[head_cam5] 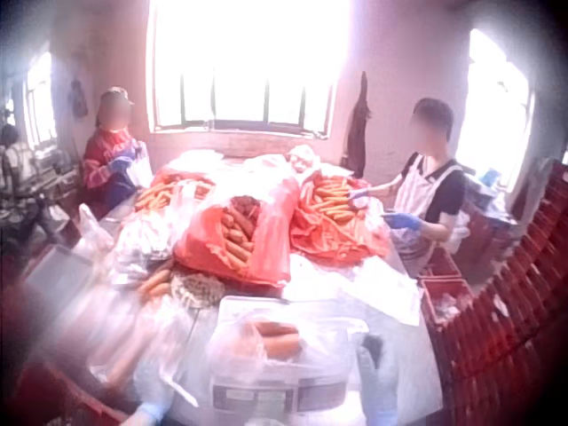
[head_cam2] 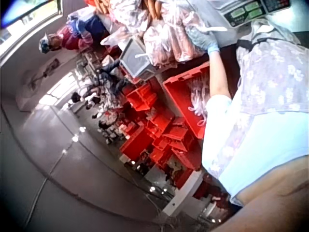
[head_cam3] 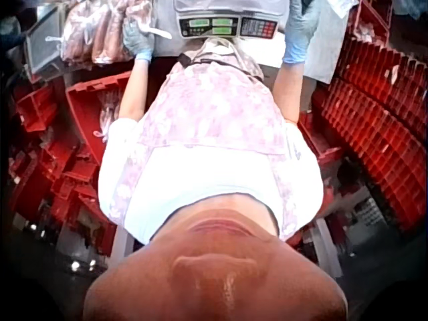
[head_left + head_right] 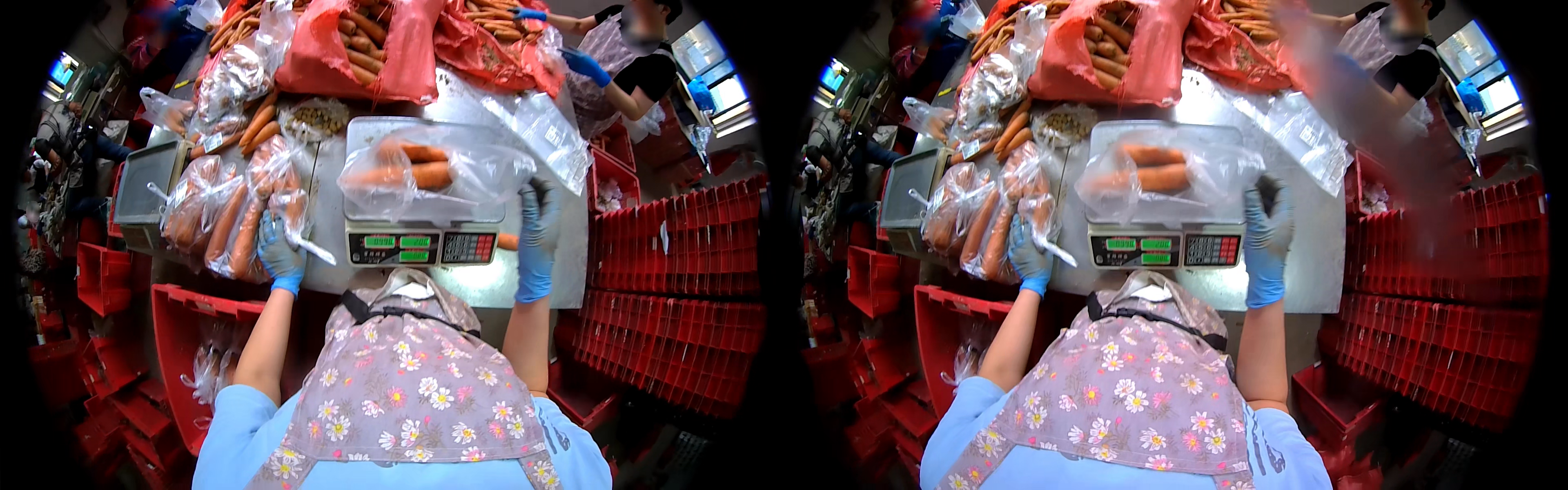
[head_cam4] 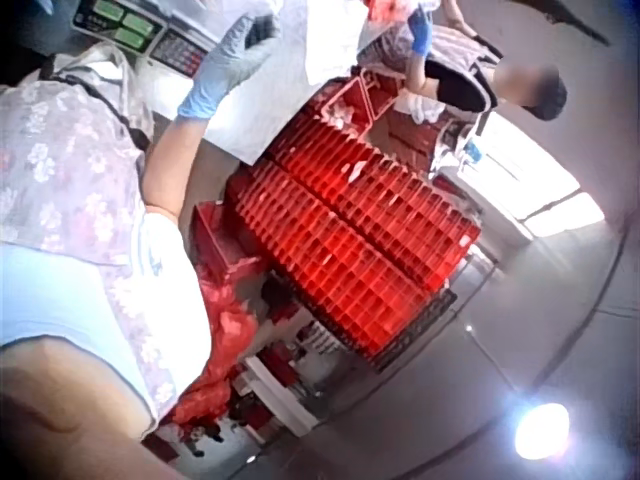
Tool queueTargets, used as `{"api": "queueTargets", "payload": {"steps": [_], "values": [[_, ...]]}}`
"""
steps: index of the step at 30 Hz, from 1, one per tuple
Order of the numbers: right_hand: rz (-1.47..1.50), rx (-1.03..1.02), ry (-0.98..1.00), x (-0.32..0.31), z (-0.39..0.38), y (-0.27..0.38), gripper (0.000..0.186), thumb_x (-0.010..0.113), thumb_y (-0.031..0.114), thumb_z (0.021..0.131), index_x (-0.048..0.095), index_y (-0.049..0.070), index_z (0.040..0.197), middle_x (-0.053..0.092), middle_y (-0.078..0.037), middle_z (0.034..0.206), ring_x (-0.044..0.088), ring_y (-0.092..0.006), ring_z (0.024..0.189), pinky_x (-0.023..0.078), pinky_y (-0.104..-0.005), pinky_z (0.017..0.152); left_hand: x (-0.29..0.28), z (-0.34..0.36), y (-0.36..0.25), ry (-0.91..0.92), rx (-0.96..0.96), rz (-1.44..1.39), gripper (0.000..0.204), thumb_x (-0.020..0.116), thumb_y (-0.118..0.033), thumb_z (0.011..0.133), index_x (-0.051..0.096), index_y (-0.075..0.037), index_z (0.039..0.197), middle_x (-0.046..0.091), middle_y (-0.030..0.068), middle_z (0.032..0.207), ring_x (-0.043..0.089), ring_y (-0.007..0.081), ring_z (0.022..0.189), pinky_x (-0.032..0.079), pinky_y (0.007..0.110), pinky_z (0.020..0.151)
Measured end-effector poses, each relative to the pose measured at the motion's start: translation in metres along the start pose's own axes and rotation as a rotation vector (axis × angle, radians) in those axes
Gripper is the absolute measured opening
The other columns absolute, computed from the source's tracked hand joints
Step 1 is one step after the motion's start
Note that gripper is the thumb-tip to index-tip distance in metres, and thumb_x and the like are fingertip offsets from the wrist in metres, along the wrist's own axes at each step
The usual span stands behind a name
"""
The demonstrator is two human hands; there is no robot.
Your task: The person weighs carrots on a digital scale, places them into plastic bags, and puts the bags into red crates. The person also handles loose carrots and plastic bags on a metal table.
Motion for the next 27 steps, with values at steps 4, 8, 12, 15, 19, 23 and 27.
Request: {"api": "queueTargets", "payload": {"steps": [4, 8, 12, 15, 19, 23, 27], "values": [[0.035, -0.001, -0.117, -0.034, -0.009, 0.008, 0.037, 0.056, 0.022, 0.092, 0.050, -0.002, 0.118, 0.057, -0.010, 0.106, 0.055, -0.0163, 0.099, 0.041, -0.0282, 0.091, 0.007, 0.002, 0.013, 0.071, -0.067, -0.220, 0.073, 0.073, -0.023, 0.065, 0.043, 0.000, 0.128, 0.039, 0.0181, 0.136, 0.038, 0.0342, 0.125, 0.029, 0.041, 0.105], [-0.058, 0.087, -0.159, -0.065, -0.021, -0.001, 0.040, 0.051, 0.027, 0.094, 0.049, -0.002, 0.120, 0.057, -0.012, 0.105, 0.056, -0.0177, 0.099, 0.041, -0.0302, 0.092, -0.017, 0.015, 0.020, -0.041, -0.240, -0.774, 0.059, 0.067, -0.017, 0.076, 0.045, 0.003, 0.126, 0.047, 0.0181, 0.128, 0.046, 0.0320, 0.118, 0.034, 0.037, 0.102], [-0.030, 0.079, -0.064, -0.052, -0.028, 0.001, 0.043, 0.053, 0.029, 0.092, 0.048, -0.002, 0.123, 0.057, -0.013, 0.108, 0.055, -0.0191, 0.101, 0.040, -0.0316, 0.093, -0.108, 0.057, -0.072, -0.213, 0.078, -0.749, 0.047, 0.061, -0.012, 0.080, 0.047, 0.002, 0.123, 0.052, 0.0171, 0.123, 0.052, 0.0297, 0.111, 0.038, 0.036, 0.097], [-0.098, -0.006, 0.050, -0.007, -0.026, 0.013, 0.055, 0.063, 0.031, 0.084, 0.045, 0.000, 0.127, 0.055, -0.014, 0.115, 0.051, -0.0213, 0.110, 0.038, -0.0357, 0.097, -0.155, 0.066, -0.163, -0.291, 0.441, -0.603, 0.033, 0.057, 0.000, 0.079, 0.055, -0.002, 0.111, 0.061, 0.0136, 0.112, 0.059, 0.0292, 0.102, 0.045, 0.036, 0.090], [-0.234, -0.080, 0.153, 0.041, -0.004, 0.014, 0.038, 0.065, 0.020, 0.083, 0.055, -0.001, 0.113, 0.061, -0.011, 0.096, 0.058, -0.0180, 0.091, 0.044, -0.0304, 0.085, -0.147, 0.075, -0.276, -0.002, 0.888, -0.794, 0.028, 0.059, -0.006, 0.075, 0.057, -0.005, 0.103, 0.063, 0.0134, 0.095, 0.060, 0.0323, 0.092, 0.048, 0.041, 0.079], [0.265, 0.215, 0.165, 0.051, 0.007, 0.022, 0.018, 0.057, 0.014, 0.089, 0.063, -0.001, 0.097, 0.062, -0.005, 0.076, 0.054, -0.0097, 0.065, 0.044, -0.0216, 0.063, -0.029, 0.100, -0.244, 0.430, 0.467, -0.382, 0.016, 0.055, -0.011, 0.076, 0.064, -0.005, 0.088, 0.065, 0.0171, 0.080, 0.062, 0.0326, 0.072, 0.049, 0.042, 0.066], [0.406, 0.296, 0.175, 0.035, 0.011, 0.020, 0.016, 0.051, 0.010, 0.091, 0.063, 0.000, 0.098, 0.065, -0.006, 0.080, 0.043, -0.0037, 0.047, 0.034, -0.0165, 0.045, -0.030, 0.135, -0.193, 0.533, 0.348, 0.111, 0.018, 0.058, -0.020, 0.072, 0.069, -0.007, 0.079, 0.066, 0.0172, 0.079, 0.063, 0.0339, 0.071, 0.050, 0.043, 0.065]]}}
Point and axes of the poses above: each hand's wrist, its own z-axis towards the middle knuckle, its own x-axis out of the palm, y = z × x, the point moved 6 cm from there along z, towards the middle knuckle
